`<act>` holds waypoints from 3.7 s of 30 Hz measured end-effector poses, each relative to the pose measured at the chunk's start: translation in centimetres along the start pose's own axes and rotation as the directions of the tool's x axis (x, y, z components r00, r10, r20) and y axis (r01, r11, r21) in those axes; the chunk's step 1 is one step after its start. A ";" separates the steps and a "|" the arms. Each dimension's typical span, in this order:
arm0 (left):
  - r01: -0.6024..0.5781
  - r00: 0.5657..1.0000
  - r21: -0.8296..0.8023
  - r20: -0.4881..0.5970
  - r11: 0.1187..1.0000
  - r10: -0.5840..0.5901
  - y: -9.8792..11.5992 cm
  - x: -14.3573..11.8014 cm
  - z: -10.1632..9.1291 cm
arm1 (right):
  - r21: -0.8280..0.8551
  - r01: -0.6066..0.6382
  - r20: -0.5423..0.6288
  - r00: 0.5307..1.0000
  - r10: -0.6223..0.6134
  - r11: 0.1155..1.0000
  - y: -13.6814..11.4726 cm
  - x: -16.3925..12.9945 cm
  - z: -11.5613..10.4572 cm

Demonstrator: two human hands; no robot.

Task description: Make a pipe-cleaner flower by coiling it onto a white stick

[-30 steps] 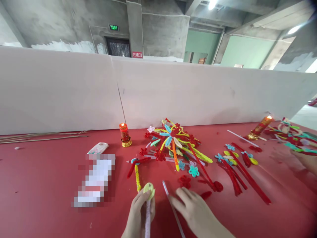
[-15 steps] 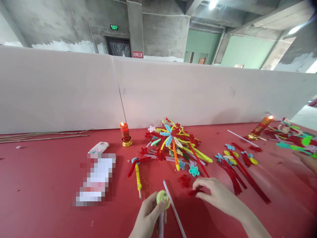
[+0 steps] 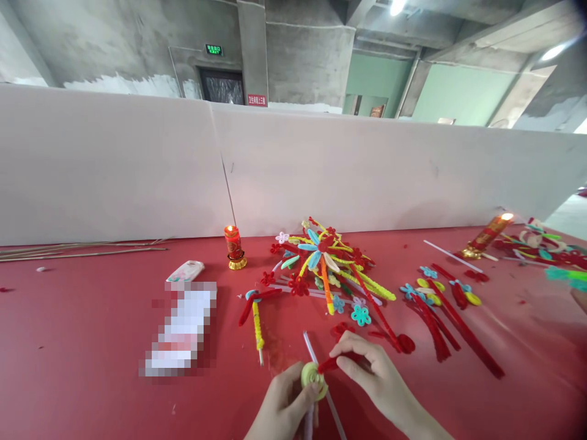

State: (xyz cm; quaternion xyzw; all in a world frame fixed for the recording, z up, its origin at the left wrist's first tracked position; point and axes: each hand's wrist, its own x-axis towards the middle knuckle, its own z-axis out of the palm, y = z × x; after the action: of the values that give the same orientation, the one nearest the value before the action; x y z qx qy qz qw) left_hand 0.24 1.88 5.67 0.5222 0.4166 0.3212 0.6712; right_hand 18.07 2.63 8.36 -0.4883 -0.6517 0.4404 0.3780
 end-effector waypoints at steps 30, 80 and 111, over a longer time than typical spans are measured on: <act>0.064 0.998 0.017 0.026 0.998 -0.064 0.6 -0.2 0.3 | -0.093 0.031 -0.001 1.000 -0.032 0.995 0.4 0.1 0.6; -0.096 0.995 -0.144 -0.021 0.985 0.094 -0.3 -0.1 0.4 | 0.439 -0.199 0.038 0.978 0.203 0.876 1.0 -1.3 3.5; -0.142 0.990 -0.114 -0.035 0.983 0.138 -0.3 -0.2 0.6 | 0.392 -0.175 -0.037 0.978 0.206 0.903 1.2 -1.2 4.2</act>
State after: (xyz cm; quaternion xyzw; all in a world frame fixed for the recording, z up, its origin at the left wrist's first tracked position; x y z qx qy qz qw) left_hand 0.71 1.39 5.48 0.5058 0.3683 0.3983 0.6707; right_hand 14.86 0.73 5.78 -0.4824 -0.4859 0.5757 0.4469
